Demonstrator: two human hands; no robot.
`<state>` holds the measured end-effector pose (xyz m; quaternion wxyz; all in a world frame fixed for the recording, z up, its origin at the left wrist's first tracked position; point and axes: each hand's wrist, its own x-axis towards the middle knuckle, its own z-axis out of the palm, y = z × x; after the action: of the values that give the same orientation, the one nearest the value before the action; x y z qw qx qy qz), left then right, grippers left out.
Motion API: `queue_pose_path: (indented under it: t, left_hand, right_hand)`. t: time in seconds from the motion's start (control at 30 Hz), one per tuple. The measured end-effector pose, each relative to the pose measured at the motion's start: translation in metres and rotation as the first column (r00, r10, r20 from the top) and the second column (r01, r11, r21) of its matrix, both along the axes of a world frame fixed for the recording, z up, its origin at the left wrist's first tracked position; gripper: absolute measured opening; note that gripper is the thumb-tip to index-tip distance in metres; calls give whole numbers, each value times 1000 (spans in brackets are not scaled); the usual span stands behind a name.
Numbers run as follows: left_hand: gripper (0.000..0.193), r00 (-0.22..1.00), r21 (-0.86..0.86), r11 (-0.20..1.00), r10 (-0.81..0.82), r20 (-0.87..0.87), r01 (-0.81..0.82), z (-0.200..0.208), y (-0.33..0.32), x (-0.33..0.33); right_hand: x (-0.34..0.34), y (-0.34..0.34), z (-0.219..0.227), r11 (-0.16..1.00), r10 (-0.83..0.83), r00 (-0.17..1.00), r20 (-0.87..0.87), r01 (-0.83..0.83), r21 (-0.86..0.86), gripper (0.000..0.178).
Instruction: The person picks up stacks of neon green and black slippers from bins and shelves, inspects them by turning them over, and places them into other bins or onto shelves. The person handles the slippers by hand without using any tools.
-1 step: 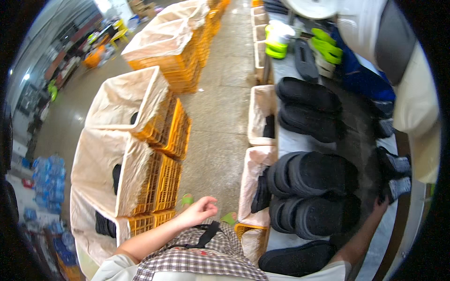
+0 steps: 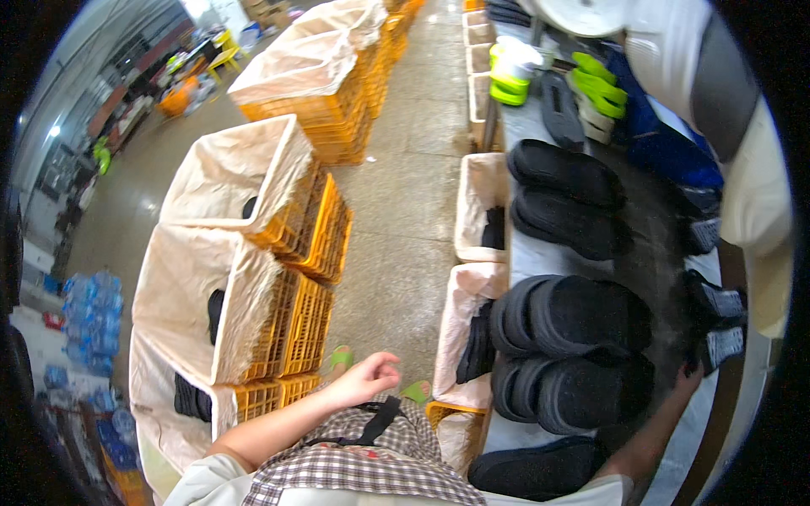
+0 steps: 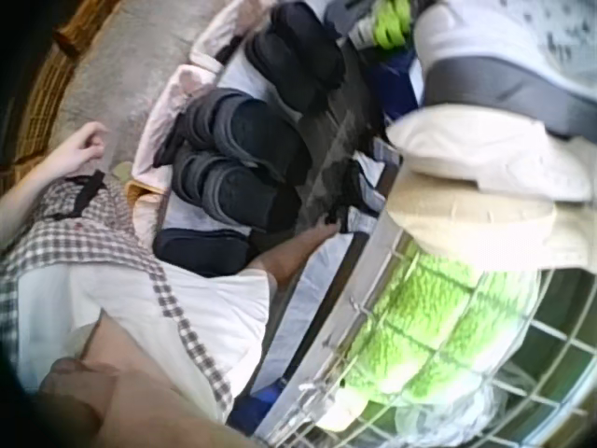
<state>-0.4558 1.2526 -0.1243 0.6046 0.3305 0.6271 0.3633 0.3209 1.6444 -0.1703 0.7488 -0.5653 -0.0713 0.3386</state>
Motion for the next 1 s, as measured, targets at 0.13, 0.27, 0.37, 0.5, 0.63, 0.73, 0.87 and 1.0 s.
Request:
queue_pose_path:
  t: [0.13,0.27,0.37,0.5,0.63,0.73,0.87,1.0]
  left_hand:
    - [39,996,42,996,-72,-48,74,4,7,3]
    - [38,990,103,985,-135,-40,139,1,14,-2]
    - [39,981,100,976,-193,-12,193,-1,19,-8]
    - [47,932,100,927,-361,-30,362,4,30,-34]
    - [48,984,196,973,-95,-151,124,12,51,-95]
    - [43,987,298,953,100,-128,-58,24,64,-139]
    - [49,989,415,906,24,145,-83,60,59,-163]
    - [66,864,546,838,-275,422,0,94,43,-156]
  right_hand:
    - [35,-14,22,999,4,1000,-28,-2,43,38]
    - [-2,-72,88,984,112,979,-171,-85,158,34]
    - [-83,-160,137,933,302,953,14,-299,200,47]
    - [-216,-274,204,680,703,672,-234,-538,498,69]
    - [-341,-345,253,670,738,528,-421,-498,550,66]
    - [-416,-382,268,628,777,512,-366,-591,507,62]
    - [-517,-423,262,805,592,800,-98,-581,119,67]
    - [-620,-427,236,516,857,516,14,-857,11,78]
